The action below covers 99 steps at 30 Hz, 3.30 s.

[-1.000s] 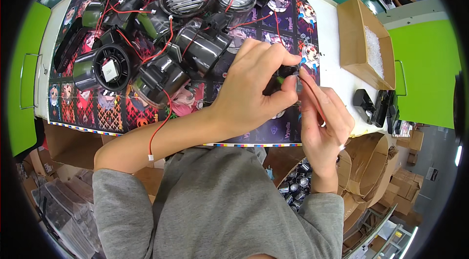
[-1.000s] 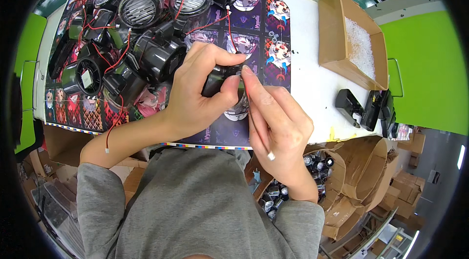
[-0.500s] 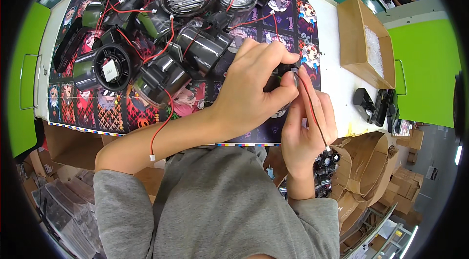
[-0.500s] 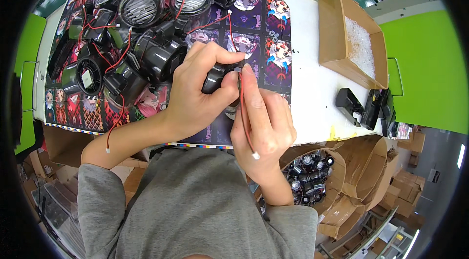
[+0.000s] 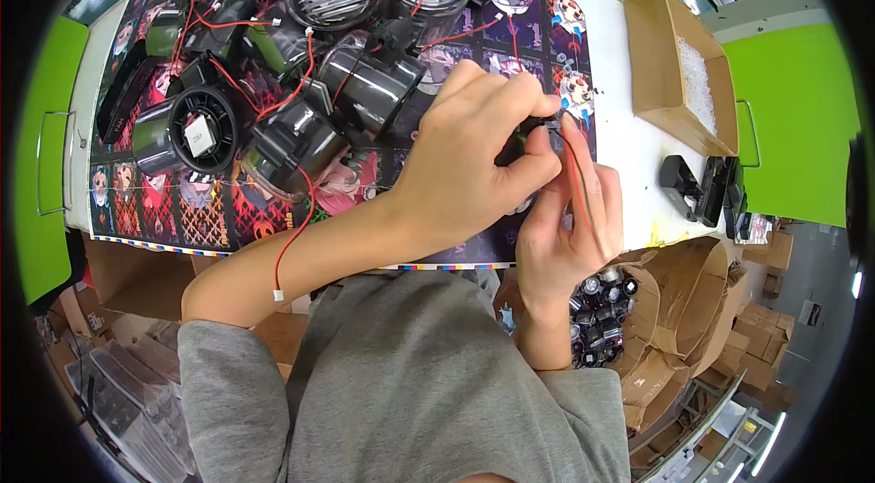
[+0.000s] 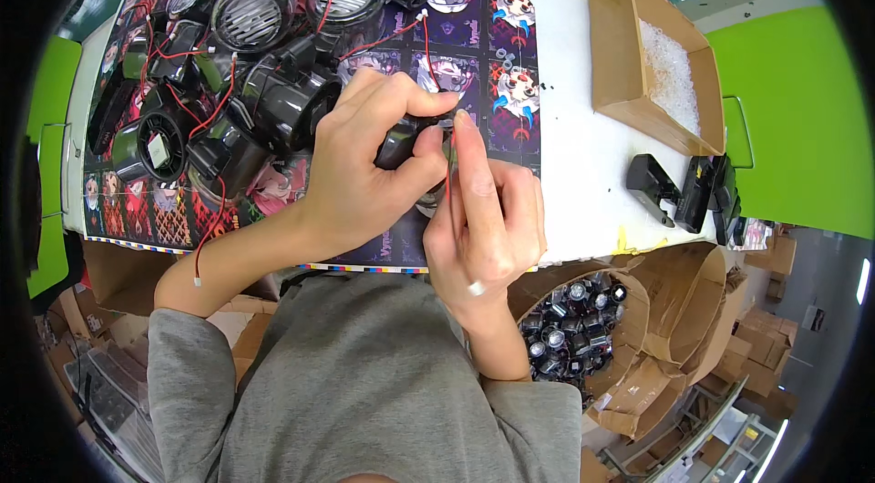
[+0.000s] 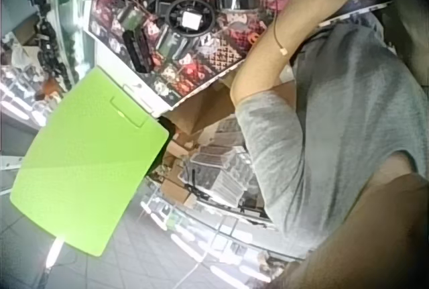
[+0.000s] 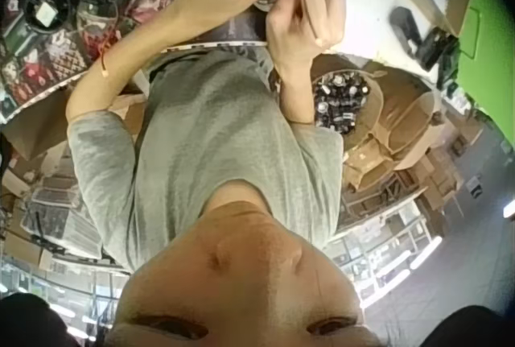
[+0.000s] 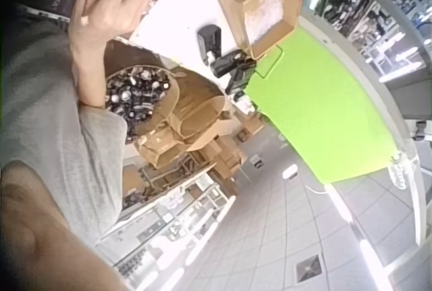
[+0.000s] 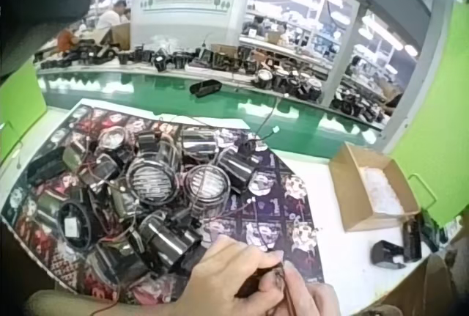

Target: Assembling small electronic lamp components by connecting wires to internal connectors and fitting housings.

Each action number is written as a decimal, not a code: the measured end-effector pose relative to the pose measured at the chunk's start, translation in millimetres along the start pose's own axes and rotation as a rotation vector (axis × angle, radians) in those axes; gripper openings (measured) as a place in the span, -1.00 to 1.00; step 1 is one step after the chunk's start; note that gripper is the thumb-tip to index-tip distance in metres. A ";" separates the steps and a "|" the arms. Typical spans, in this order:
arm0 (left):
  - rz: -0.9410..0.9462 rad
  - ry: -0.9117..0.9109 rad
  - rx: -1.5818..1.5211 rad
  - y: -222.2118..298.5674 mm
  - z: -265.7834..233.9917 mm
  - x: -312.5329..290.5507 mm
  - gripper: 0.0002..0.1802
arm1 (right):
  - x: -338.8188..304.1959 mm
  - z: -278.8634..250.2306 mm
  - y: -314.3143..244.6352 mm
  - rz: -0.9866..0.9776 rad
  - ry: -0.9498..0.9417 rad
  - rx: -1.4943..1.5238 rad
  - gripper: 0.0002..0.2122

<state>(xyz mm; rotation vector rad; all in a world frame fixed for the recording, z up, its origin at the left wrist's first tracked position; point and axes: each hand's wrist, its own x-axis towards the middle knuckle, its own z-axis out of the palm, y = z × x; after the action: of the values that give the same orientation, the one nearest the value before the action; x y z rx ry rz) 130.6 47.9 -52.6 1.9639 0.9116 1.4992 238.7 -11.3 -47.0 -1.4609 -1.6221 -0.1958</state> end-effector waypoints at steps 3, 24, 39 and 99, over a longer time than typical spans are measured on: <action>0.055 0.013 0.002 -2.2 -0.1 -0.4 -0.76 | 2.8 -2.5 -1.2 0.052 -0.005 0.043 -0.58; 0.139 -0.015 0.142 4.5 1.7 -3.2 -0.67 | 10.4 -15.4 1.3 0.014 -0.059 0.100 -0.63; 0.158 -0.031 0.002 -3.7 -3.3 -1.5 -0.75 | 17.6 -19.0 5.2 0.166 -0.160 0.312 -0.66; -0.719 -0.057 -0.856 28.5 -30.5 35.1 -0.81 | 88.0 2.0 79.0 -0.078 -0.557 0.095 -0.90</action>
<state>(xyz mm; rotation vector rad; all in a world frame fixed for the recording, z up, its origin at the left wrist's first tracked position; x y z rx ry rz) 113.0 55.9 -1.6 0.9124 0.6663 1.1072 315.8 74.8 -21.5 -1.4561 -2.0986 0.2673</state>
